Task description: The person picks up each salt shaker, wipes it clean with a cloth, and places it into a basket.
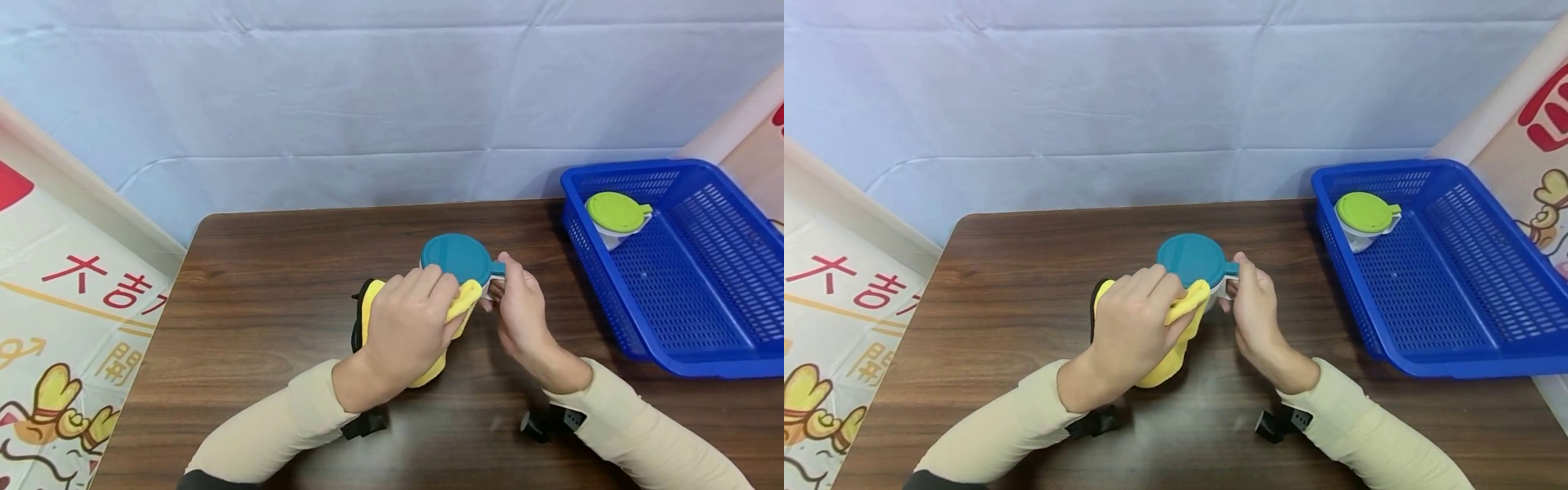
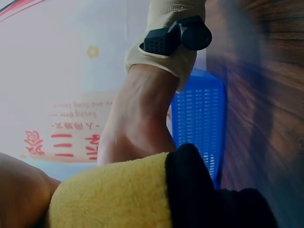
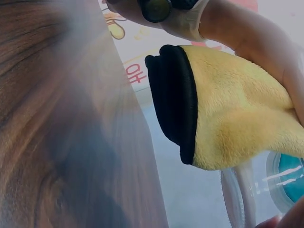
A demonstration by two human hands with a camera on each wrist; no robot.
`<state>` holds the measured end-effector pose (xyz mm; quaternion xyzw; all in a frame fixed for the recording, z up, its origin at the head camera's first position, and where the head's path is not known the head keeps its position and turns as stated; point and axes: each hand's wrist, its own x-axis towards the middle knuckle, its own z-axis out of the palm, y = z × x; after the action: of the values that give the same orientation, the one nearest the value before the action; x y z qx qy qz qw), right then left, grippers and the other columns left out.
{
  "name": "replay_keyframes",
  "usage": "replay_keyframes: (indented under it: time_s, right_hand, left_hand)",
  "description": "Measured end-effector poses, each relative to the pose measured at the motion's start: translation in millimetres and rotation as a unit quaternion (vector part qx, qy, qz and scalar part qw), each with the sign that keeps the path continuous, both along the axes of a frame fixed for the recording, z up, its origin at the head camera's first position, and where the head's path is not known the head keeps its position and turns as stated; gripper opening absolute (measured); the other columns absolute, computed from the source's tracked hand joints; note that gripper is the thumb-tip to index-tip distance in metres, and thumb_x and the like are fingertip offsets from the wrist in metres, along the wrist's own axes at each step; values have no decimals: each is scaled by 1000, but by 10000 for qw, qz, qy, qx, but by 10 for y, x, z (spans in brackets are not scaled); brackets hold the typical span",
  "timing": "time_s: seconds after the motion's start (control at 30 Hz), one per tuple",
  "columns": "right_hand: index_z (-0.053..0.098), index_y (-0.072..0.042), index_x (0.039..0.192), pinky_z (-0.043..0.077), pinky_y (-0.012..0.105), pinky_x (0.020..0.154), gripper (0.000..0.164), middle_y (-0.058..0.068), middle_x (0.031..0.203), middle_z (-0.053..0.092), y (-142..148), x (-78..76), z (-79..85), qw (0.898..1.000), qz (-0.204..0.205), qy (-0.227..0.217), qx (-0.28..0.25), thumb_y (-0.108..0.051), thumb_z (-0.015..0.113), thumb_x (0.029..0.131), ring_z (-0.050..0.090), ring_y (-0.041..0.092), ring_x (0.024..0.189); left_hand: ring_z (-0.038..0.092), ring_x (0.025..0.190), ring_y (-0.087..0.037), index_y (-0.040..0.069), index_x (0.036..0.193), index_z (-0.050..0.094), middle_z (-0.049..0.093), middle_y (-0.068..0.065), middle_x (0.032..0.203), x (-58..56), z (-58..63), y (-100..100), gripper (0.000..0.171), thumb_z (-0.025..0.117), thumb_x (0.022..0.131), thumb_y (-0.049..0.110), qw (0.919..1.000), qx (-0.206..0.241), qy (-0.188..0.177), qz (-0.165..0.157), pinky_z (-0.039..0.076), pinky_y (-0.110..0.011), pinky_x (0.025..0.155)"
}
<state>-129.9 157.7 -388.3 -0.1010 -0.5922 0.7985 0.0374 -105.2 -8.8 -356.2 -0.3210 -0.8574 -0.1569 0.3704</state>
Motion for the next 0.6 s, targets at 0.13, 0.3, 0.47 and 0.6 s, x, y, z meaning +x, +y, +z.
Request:
replay_keyframes:
  time_s: [0.13, 0.3, 0.47, 0.6]
  right_hand:
    - [58, -18, 56, 32, 22, 54, 59, -5, 54, 52, 30, 4, 0, 10000, 83, 27, 39, -19, 31, 109, 41, 10, 53]
    - [55, -19, 56, 33, 22, 54, 58, -7, 56, 55, 59, 7, -9, 9999, 127, -27, 76, -19, 31, 109, 41, 9, 53]
    - [46, -18, 54, 32, 22, 54, 57, -6, 56, 53, 77, 4, -17, 9999, 118, -71, 88, -19, 31, 109, 41, 9, 54]
    - [48, -17, 55, 33, 22, 54, 57, -6, 56, 54, 82, 3, -17, 9998, 144, -84, 83, -19, 30, 109, 42, 9, 54]
  left_hand:
    - [48, 56, -12, 11, 84, 62, 53, 2, 73, -19, -13, -52, 21, 76, 90, 25, 9999, 36, -23, -112, 34, -24, 50]
    - [43, 53, -10, 12, 81, 58, 48, 3, 71, -53, -31, -119, 27, 75, 92, 29, 9990, 154, -180, -382, 31, -23, 49]
    - [39, 50, -9, 12, 79, 56, 46, 2, 70, -76, -52, -183, 32, 78, 92, 31, 9976, 264, -364, -522, 30, -23, 48]
    - [42, 51, -9, 10, 81, 59, 48, 2, 71, -95, -61, -219, 31, 80, 90, 32, 9963, 433, -462, -579, 34, -23, 48]
